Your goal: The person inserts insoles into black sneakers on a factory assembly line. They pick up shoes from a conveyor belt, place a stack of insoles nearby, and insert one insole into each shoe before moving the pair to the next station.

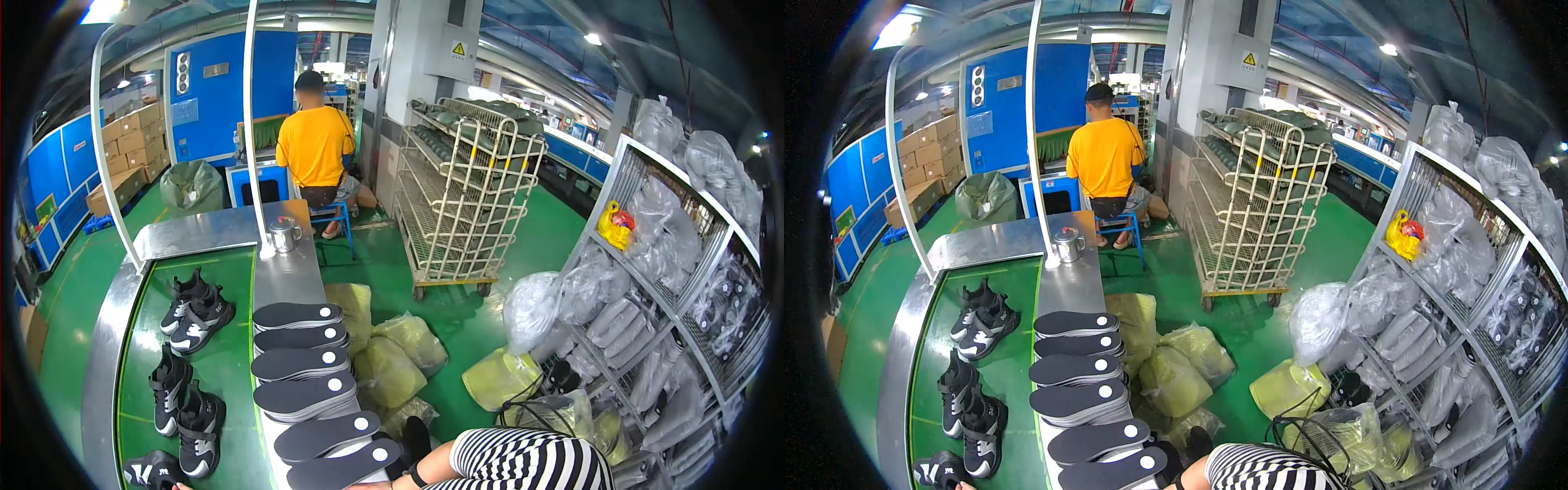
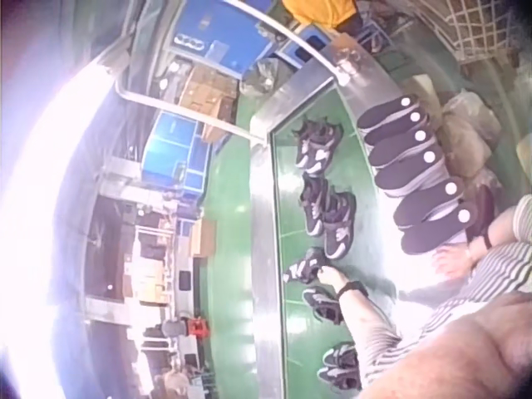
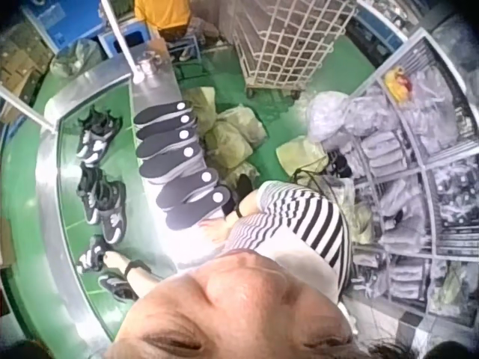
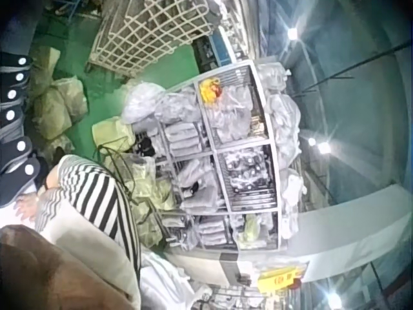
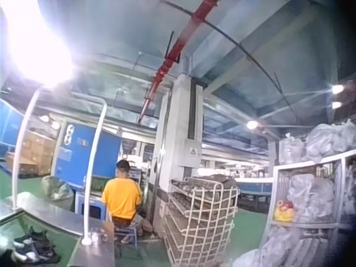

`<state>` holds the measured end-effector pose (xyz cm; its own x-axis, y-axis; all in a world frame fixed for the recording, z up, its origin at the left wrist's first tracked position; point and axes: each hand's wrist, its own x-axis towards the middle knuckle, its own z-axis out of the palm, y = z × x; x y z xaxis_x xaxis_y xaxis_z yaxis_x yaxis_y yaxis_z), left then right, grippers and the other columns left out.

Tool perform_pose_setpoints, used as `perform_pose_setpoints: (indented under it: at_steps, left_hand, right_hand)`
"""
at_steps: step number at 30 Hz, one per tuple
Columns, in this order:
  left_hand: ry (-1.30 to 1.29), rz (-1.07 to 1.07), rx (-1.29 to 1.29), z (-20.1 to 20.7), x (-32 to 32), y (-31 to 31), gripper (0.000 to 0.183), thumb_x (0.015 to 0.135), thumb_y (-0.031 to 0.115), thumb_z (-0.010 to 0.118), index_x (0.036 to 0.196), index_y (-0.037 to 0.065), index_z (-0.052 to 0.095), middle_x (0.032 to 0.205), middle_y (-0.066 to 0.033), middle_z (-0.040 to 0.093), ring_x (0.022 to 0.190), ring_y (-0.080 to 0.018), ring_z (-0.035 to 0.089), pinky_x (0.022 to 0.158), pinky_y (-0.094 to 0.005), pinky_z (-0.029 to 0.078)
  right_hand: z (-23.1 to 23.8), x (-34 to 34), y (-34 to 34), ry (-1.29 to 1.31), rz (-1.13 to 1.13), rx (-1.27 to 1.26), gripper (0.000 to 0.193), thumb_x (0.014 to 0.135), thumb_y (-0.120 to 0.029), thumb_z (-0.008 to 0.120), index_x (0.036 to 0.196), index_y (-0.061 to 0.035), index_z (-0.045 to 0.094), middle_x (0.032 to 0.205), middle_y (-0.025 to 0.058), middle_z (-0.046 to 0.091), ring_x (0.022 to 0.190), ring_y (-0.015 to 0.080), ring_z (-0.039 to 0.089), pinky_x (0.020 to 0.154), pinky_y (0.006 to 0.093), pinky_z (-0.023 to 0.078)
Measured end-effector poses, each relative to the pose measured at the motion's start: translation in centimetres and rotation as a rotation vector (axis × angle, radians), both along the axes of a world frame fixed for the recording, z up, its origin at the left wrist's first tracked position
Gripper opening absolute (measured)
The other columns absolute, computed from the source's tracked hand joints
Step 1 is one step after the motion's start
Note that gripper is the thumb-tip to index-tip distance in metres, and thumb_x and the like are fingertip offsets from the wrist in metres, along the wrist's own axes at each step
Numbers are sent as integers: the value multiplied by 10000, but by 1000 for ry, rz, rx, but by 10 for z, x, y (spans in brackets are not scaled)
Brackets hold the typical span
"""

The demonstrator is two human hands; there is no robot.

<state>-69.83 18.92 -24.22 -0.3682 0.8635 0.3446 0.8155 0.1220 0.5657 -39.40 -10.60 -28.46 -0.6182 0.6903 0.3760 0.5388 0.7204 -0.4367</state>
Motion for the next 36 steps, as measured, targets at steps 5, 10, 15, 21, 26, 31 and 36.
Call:
perform_pose_setpoints:
  at_steps: [5,10,15,21,26,31,36]
  left_hand:
    - [1028,-213,125,62,-20,-58,183,778,184,470,870,82,590,689,-69,565,507,-250,530,532,-348,457]
    - [534,-30,-431,108,-1,-125,493,713,368,545,1127,110,468,882,-185,569,800,-302,559,658,-403,472]
    - [249,-321,-305,46,-77,-101,422,643,169,599,1018,4,497,918,-169,568,835,-296,552,700,-367,436]
    - [99,-139,-355,67,-22,-145,313,554,191,632,787,-10,576,773,-188,592,749,-323,574,700,-377,447]
    - [92,-367,-621,144,47,-251,368,706,284,586,935,-4,571,886,-215,583,873,-343,542,771,-381,419]
    - [-46,-332,-730,164,101,-346,335,726,289,592,933,28,557,955,-209,539,869,-353,527,759,-406,417]
    - [-85,-342,-740,154,120,-380,353,728,289,591,953,21,547,977,-213,528,890,-355,515,779,-406,407]
  right_hand:
    - [1,4,2,-38,37,-162,453,678,-335,515,941,33,541,1089,255,446,1108,435,314,961,526,204]
    - [-2,6,12,-168,60,-444,543,698,-322,512,1088,55,469,1191,288,361,1193,432,203,992,510,146]
    - [17,-1,2,-113,4,-119,338,703,-210,546,993,-41,500,1138,142,428,1191,298,288,998,435,208]
    - [23,3,2,-148,-1,-118,386,752,-235,507,1077,-32,459,1170,149,414,1188,292,294,1002,418,205]
    - [35,8,2,-228,-35,-221,459,772,-293,492,1159,-61,409,1179,156,401,1175,289,302,988,428,210]
    - [78,-38,6,92,-185,-659,607,785,-478,445,1201,-45,355,1181,169,397,1133,316,339,960,421,255]
    - [92,-75,8,57,-185,-851,778,699,-513,527,1251,-25,279,1185,238,369,1142,355,320,958,413,270]
